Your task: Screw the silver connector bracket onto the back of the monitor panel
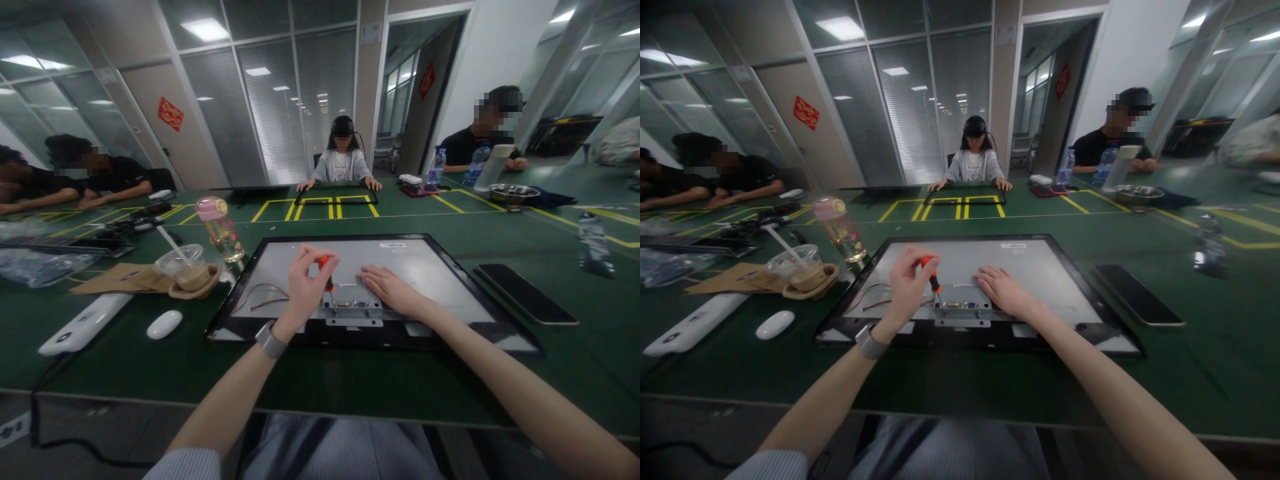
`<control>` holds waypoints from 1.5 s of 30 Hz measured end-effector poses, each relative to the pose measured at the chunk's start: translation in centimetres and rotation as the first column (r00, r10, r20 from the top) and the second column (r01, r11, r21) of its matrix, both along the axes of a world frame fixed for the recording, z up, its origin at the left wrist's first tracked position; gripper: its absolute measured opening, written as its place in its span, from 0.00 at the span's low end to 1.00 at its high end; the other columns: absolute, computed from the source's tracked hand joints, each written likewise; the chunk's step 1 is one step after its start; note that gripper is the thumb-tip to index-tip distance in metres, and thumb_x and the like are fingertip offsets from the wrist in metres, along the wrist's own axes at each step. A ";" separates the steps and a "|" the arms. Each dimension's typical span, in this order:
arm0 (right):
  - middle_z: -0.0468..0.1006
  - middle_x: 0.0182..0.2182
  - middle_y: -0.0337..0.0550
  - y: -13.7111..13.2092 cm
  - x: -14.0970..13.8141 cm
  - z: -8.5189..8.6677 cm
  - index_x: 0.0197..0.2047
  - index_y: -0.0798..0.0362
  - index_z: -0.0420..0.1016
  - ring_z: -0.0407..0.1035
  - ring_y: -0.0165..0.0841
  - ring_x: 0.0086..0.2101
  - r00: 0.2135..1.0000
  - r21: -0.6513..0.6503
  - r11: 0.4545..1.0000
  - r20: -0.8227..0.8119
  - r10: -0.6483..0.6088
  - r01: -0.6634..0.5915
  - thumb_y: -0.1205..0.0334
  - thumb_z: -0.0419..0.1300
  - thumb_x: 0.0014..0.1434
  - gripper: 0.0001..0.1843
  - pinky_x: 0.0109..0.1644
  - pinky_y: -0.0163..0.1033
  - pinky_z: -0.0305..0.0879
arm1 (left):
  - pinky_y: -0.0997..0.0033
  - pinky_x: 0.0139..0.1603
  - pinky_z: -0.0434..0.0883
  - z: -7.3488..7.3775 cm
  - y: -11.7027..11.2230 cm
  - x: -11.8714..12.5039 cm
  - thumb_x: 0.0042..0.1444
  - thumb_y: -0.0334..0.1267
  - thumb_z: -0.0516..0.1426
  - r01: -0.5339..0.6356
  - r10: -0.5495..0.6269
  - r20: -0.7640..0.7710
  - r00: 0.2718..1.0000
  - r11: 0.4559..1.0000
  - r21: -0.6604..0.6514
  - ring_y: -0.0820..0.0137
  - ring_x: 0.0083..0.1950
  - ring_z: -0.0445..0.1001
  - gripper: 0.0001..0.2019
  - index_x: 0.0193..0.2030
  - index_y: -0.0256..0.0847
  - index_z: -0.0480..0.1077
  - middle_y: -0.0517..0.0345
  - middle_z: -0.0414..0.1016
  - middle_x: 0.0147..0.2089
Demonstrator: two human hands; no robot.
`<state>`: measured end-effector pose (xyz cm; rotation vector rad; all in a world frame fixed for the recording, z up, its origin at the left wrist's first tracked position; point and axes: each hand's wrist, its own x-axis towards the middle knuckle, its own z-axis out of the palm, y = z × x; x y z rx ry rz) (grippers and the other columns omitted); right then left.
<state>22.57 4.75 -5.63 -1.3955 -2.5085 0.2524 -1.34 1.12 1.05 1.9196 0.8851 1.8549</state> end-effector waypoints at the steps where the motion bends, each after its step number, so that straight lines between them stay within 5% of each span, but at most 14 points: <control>1: 0.66 0.69 0.56 0.0 0.0 0.1 0.67 0.55 0.69 0.58 0.48 0.69 1.000 0.000 1.000 0.003 0.005 -0.005 0.53 0.38 0.74 0.29 0.71 0.62 0.52 | 0.68 0.43 0.72 0.0 -0.1 0.0 0.62 0.44 0.62 -0.027 0.027 -0.002 1.000 1.000 0.016 0.71 0.37 0.72 0.08 0.38 0.42 0.79 0.58 0.72 0.34; 5: 0.66 0.69 0.57 0.0 0.0 0.2 0.67 0.55 0.69 0.58 0.49 0.69 1.000 -0.003 1.000 0.008 0.006 -0.006 0.53 0.39 0.74 0.29 0.71 0.62 0.52 | 0.64 0.49 0.73 0.7 0.0 -0.3 0.70 0.43 0.52 0.154 -0.159 -0.082 0.984 0.986 -0.056 0.67 0.46 0.76 0.15 0.48 0.43 0.79 0.52 0.77 0.44; 8: 0.65 0.69 0.57 0.0 0.0 0.1 0.68 0.55 0.69 0.57 0.48 0.69 1.000 -0.014 1.000 0.006 -0.002 0.002 0.52 0.38 0.74 0.30 0.72 0.62 0.51 | 0.66 0.46 0.75 0.9 0.4 -0.6 0.69 0.41 0.54 0.305 -0.320 -0.075 0.945 0.938 -0.163 0.68 0.43 0.77 0.13 0.52 0.42 0.77 0.52 0.78 0.44; 12: 0.64 0.70 0.57 -0.1 0.0 0.2 0.68 0.56 0.68 0.56 0.48 0.70 1.000 -0.029 1.000 0.009 0.000 0.000 0.51 0.37 0.74 0.31 0.72 0.62 0.50 | 0.70 0.41 0.74 0.8 1.1 -1.0 0.59 0.39 0.64 0.210 -0.218 -0.050 0.975 0.969 -0.133 0.72 0.38 0.73 0.06 0.41 0.42 0.79 0.56 0.74 0.39; 15: 0.65 0.69 0.57 -0.1 0.0 0.4 0.68 0.55 0.69 0.56 0.48 0.69 1.000 -0.029 1.000 0.004 0.002 -0.002 0.51 0.37 0.75 0.31 0.72 0.62 0.50 | 0.68 0.45 0.74 1.1 1.3 -1.4 0.61 0.41 0.62 0.164 -0.171 -0.055 0.984 0.980 -0.115 0.69 0.43 0.75 0.07 0.39 0.42 0.80 0.54 0.74 0.40; 17: 0.65 0.69 0.57 -0.1 0.0 0.4 0.68 0.55 0.69 0.57 0.47 0.69 1.000 -0.031 1.000 0.009 0.002 -0.002 0.51 0.37 0.75 0.31 0.72 0.61 0.50 | 0.63 0.53 0.73 1.6 1.4 -2.0 0.67 0.42 0.55 0.247 -0.261 -0.078 0.962 0.957 -0.153 0.65 0.50 0.76 0.13 0.42 0.41 0.81 0.50 0.78 0.44; 20: 0.65 0.69 0.57 -0.2 -0.1 0.5 0.68 0.56 0.69 0.56 0.47 0.70 1.000 -0.035 0.999 0.018 -0.005 0.006 0.51 0.36 0.75 0.32 0.72 0.61 0.50 | 0.62 0.47 0.76 2.0 1.7 -2.7 0.66 0.43 0.56 0.391 -0.424 -0.058 0.904 0.873 -0.291 0.65 0.43 0.79 0.14 0.49 0.40 0.79 0.50 0.81 0.41; 24: 0.66 0.69 0.57 -0.2 -0.1 0.5 0.67 0.54 0.70 0.58 0.47 0.69 1.000 -0.013 1.000 0.009 -0.003 0.003 0.51 0.36 0.75 0.31 0.71 0.62 0.52 | 0.70 0.38 0.75 1.8 2.1 -3.0 0.57 0.43 0.65 0.293 -0.317 -0.058 0.947 0.923 -0.250 0.72 0.34 0.76 0.09 0.40 0.41 0.81 0.55 0.78 0.38; 26: 0.67 0.68 0.57 -0.2 -0.1 0.5 0.67 0.55 0.70 0.58 0.48 0.69 1.000 -0.009 1.000 0.017 0.004 -0.004 0.51 0.36 0.75 0.32 0.71 0.63 0.52 | 0.69 0.40 0.76 1.8 2.1 -2.9 0.60 0.44 0.63 0.255 -0.275 -0.074 0.958 0.944 -0.211 0.71 0.37 0.78 0.09 0.40 0.41 0.81 0.54 0.79 0.41; 31: 0.67 0.68 0.58 -0.1 0.0 0.4 0.67 0.56 0.69 0.58 0.47 0.69 0.999 -0.005 1.000 0.038 0.014 -0.014 0.53 0.35 0.75 0.31 0.71 0.62 0.53 | 0.61 0.50 0.78 1.9 2.1 -3.0 0.67 0.44 0.55 0.383 -0.416 -0.035 0.909 0.865 -0.325 0.65 0.47 0.81 0.15 0.53 0.40 0.78 0.47 0.82 0.47; 37: 0.67 0.68 0.58 0.0 0.0 0.2 0.67 0.55 0.70 0.58 0.48 0.69 1.000 0.001 1.000 0.027 0.010 -0.010 0.51 0.36 0.75 0.31 0.71 0.63 0.53 | 0.69 0.39 0.76 1.5 2.2 -2.7 0.61 0.46 0.62 0.312 -0.329 -0.011 0.944 0.907 -0.282 0.70 0.36 0.77 0.11 0.40 0.41 0.81 0.54 0.81 0.36; 42: 0.67 0.68 0.57 0.0 0.2 0.1 0.67 0.54 0.70 0.59 0.48 0.68 1.000 0.012 1.000 0.024 0.012 -0.012 0.51 0.36 0.75 0.31 0.70 0.64 0.54 | 0.61 0.53 0.76 2.1 1.7 -2.7 0.66 0.43 0.56 0.446 -0.488 -0.035 0.872 0.823 -0.351 0.65 0.48 0.80 0.14 0.52 0.43 0.78 0.50 0.83 0.43; 45: 0.66 0.68 0.58 0.0 0.2 0.1 0.67 0.55 0.70 0.58 0.48 0.69 1.000 0.011 1.000 0.026 0.010 -0.010 0.52 0.36 0.75 0.31 0.71 0.63 0.53 | 0.62 0.48 0.78 2.2 1.6 -2.8 0.61 0.42 0.61 0.441 -0.479 -0.021 0.878 0.824 -0.356 0.66 0.43 0.80 0.14 0.51 0.42 0.78 0.51 0.82 0.41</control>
